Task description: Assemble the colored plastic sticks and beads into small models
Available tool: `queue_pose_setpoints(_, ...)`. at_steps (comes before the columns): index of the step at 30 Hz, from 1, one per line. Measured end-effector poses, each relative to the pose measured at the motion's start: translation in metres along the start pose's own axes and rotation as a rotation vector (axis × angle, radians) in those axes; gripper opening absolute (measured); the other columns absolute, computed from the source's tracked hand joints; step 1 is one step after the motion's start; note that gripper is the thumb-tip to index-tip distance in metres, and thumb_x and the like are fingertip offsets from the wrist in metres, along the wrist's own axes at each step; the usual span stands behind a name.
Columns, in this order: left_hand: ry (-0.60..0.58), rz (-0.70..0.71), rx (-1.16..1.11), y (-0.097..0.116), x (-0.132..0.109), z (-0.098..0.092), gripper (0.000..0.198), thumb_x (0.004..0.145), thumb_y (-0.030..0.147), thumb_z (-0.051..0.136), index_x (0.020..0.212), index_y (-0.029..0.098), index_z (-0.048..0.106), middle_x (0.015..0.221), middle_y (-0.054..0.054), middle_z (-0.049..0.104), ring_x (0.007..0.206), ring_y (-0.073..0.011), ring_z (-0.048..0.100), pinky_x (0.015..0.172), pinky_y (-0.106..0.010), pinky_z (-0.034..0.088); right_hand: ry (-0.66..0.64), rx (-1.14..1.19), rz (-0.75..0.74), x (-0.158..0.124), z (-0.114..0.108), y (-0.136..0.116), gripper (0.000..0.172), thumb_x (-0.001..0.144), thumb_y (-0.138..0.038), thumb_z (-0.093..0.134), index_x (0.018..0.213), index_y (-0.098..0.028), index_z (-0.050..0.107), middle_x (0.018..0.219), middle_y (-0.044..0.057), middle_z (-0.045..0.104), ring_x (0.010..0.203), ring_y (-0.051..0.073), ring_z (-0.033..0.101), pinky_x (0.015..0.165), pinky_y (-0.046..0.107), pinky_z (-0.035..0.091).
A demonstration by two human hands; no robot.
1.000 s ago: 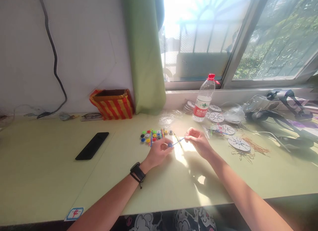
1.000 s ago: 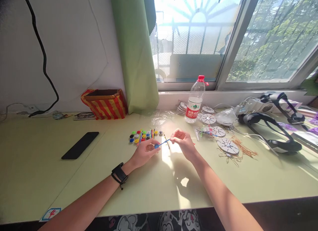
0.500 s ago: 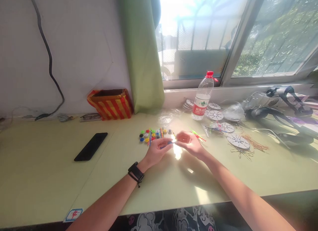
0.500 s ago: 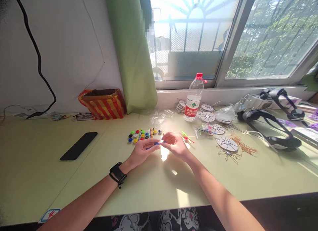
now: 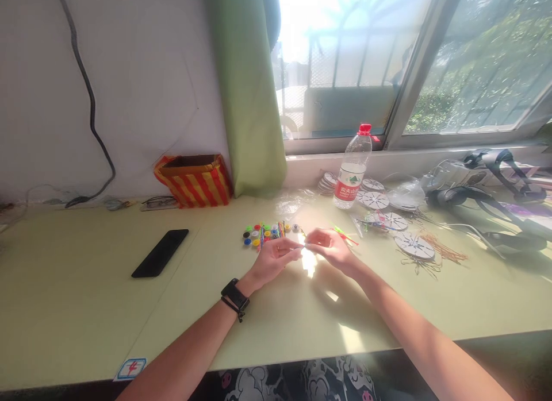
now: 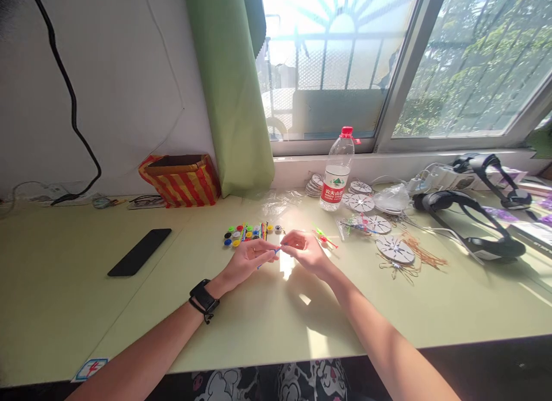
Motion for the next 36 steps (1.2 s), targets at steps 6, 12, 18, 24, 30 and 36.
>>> queue_pose_setpoints(6, 0.003, -0.062, -0.073, -0.004, 0.001, -0.004, 0.04, 0.082, 0.037, 0.083, 0.116, 0.018, 0.074, 0.109, -0.009, 0.074, 0.091, -0.0231, 0.076, 0.092, -0.039, 0.06, 0.001, 0.067, 0.064, 0.0, 0.0, -0.002, 0.037, 0.077, -0.051, 0.08, 0.089, -0.019, 0.066, 0.074, 0.001, 0.063, 0.068, 0.016, 0.056, 0.064, 0.031, 0.046)
queue_pose_setpoints(12, 0.092, -0.077, -0.066, -0.015, 0.004, -0.015, 0.033, 0.08, 0.042, 0.084, 0.096, 0.015, 0.073, 0.092, -0.005, 0.07, 0.075, -0.0174, 0.073, 0.074, -0.033, 0.061, 0.035, -0.006, 0.059, 0.001, -0.004, 0.005, 0.037, 0.083, -0.052, 0.075, 0.098, -0.021, 0.064, 0.07, -0.002, 0.06, 0.066, 0.015, 0.054, 0.064, 0.03, 0.045)
queue_pose_setpoints(18, 0.145, -0.051, -0.054, -0.015, 0.004, -0.023, 0.033, 0.077, 0.035, 0.087, 0.1, 0.015, 0.075, 0.097, -0.007, 0.073, 0.087, -0.0177, 0.071, 0.082, -0.031, 0.058, -0.019, -0.034, 0.026, -0.003, 0.005, 0.004, 0.06, 0.09, -0.054, 0.066, 0.142, -0.027, 0.053, 0.08, -0.001, 0.064, 0.068, 0.016, 0.056, 0.069, 0.032, 0.048)
queue_pose_setpoints(24, 0.129, -0.046, -0.065, -0.015, 0.003, -0.022, 0.031, 0.074, 0.033, 0.089, 0.098, 0.016, 0.076, 0.109, -0.01, 0.076, 0.094, -0.0206, 0.073, 0.092, -0.036, 0.058, -0.062, -0.084, 0.078, -0.005, 0.012, 0.01, 0.04, 0.094, -0.064, 0.055, 0.096, -0.028, 0.073, 0.069, 0.0, 0.058, 0.06, 0.017, 0.052, 0.065, 0.034, 0.045)
queue_pose_setpoints(30, 0.16, -0.053, -0.077, -0.014, 0.003, -0.024, 0.032, 0.072, 0.035, 0.09, 0.096, 0.016, 0.078, 0.108, -0.011, 0.076, 0.098, -0.0242, 0.073, 0.095, -0.042, 0.059, -0.057, -0.096, 0.074, -0.001, 0.006, 0.016, 0.069, 0.088, -0.08, 0.05, 0.048, -0.024, 0.04, 0.05, -0.001, 0.036, 0.051, 0.014, 0.032, 0.055, 0.033, 0.031)
queue_pose_setpoints(36, 0.124, -0.048, -0.157, -0.014, 0.004, -0.021, 0.03, 0.079, 0.036, 0.085, 0.099, 0.015, 0.078, 0.101, -0.01, 0.075, 0.094, -0.0222, 0.072, 0.096, -0.044, 0.06, -0.038, -0.106, 0.063, -0.003, 0.009, 0.008, 0.05, 0.084, -0.069, 0.066, 0.069, -0.022, 0.057, 0.065, -0.001, 0.054, 0.062, 0.015, 0.049, 0.059, 0.03, 0.039)
Point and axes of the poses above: each hand's wrist, its own x-axis towards the middle knuckle, its own z-axis out of the palm, y = z × x, the point moved 9 cm from there along x, towards the middle knuckle
